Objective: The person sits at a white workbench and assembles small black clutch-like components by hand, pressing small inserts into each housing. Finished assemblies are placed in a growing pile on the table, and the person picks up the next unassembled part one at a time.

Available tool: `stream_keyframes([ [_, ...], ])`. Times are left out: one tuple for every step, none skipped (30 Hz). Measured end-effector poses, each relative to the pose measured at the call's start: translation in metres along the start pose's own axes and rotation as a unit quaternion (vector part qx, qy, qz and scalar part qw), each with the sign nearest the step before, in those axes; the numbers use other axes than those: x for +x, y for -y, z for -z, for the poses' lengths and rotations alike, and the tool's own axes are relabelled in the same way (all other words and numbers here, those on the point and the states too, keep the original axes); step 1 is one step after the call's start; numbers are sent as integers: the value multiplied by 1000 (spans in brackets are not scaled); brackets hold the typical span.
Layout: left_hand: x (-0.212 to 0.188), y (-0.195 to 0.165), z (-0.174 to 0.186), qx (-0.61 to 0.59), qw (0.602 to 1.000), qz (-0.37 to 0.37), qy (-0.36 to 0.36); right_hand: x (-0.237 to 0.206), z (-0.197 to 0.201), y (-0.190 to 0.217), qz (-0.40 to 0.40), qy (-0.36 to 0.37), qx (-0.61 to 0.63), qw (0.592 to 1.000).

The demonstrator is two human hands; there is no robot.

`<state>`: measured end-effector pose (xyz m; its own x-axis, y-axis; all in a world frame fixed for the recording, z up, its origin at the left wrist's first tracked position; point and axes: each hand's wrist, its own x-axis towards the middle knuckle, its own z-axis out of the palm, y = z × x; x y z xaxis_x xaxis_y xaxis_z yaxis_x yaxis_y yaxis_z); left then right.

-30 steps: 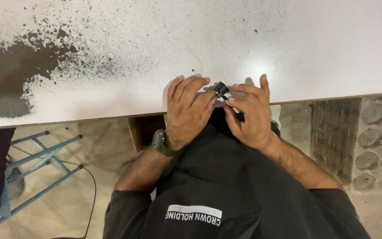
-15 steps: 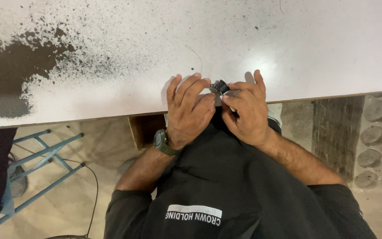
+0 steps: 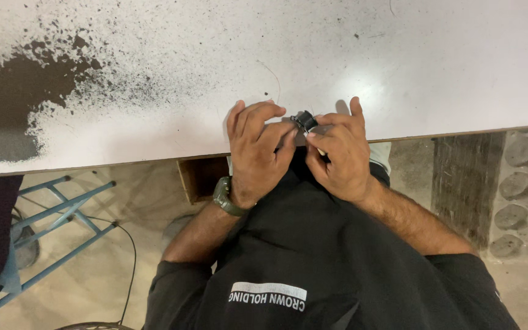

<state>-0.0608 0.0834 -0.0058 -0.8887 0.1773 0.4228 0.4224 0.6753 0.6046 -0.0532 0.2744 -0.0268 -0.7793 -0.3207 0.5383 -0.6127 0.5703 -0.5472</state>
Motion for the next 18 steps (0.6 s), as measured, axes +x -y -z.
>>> stream_keyframes([
  [1, 0, 0, 5, 1000, -4, -3, -1, 0, -1, 1, -3, -2, 1000],
  [1, -1, 0, 9, 1000, -7, -7, -1, -1, -1, 3, -5, -4, 1000],
  [1, -2, 1, 14, 1000, -9, -11, -3, 0, -1, 11, -12, -5, 1000],
  [1, -2, 1, 12, 1000, -11, -13, -4, 0, -2, 20, -20, -7, 1000],
  [2, -3, 1, 11, 1000, -12, -16, -5, 1, -2, 29, -28, -10, 999],
  [2, -3, 2, 8, 1000, -14, -19, -6, 2, -3, 46, -23, 0, 999],
  [2, -3, 2, 10, 1000, -16, -21, -7, 2, -3, 63, -18, 11, 998],
  [3, -3, 2, 11, 1000, -18, -22, -8, 2, -3, 78, -11, 22, 997],
  [3, -3, 1, 13, 999, -20, -22, -8, 1, -3, 76, -10, 24, 997],
  [3, -3, 1, 15, 999, -21, -22, -8, -1, -3, 73, -9, 26, 997],
  [4, -3, 1, 17, 999, -22, -22, -8, -2, -4, 72, -9, 26, 997],
  [4, -2, 0, 20, 999, -24, -23, -7, -3, -3, 69, -15, 21, 997],
  [3, -2, 0, 16, 999, -21, -20, -6, -4, -3, 67, -21, 16, 997],
  [3, -1, 0, 13, 1000, -18, -17, -6, -4, -3, 64, -26, 11, 998],
  [2, -1, 0, 9, 1000, -14, -12, -5, -4, -2, 63, -24, 1, 998],
  [1, 0, 0, 7, 1000, -14, -10, -4, -4, -2, 62, -22, -10, 998],
  [0, 0, 0, 5, 1000, -13, -8, -3, -4, -1, 61, -20, -20, 998],
  [-1, 1, 0, 3, 1000, -12, -6, -2, -3, 0, 53, -12, -27, 998],
])
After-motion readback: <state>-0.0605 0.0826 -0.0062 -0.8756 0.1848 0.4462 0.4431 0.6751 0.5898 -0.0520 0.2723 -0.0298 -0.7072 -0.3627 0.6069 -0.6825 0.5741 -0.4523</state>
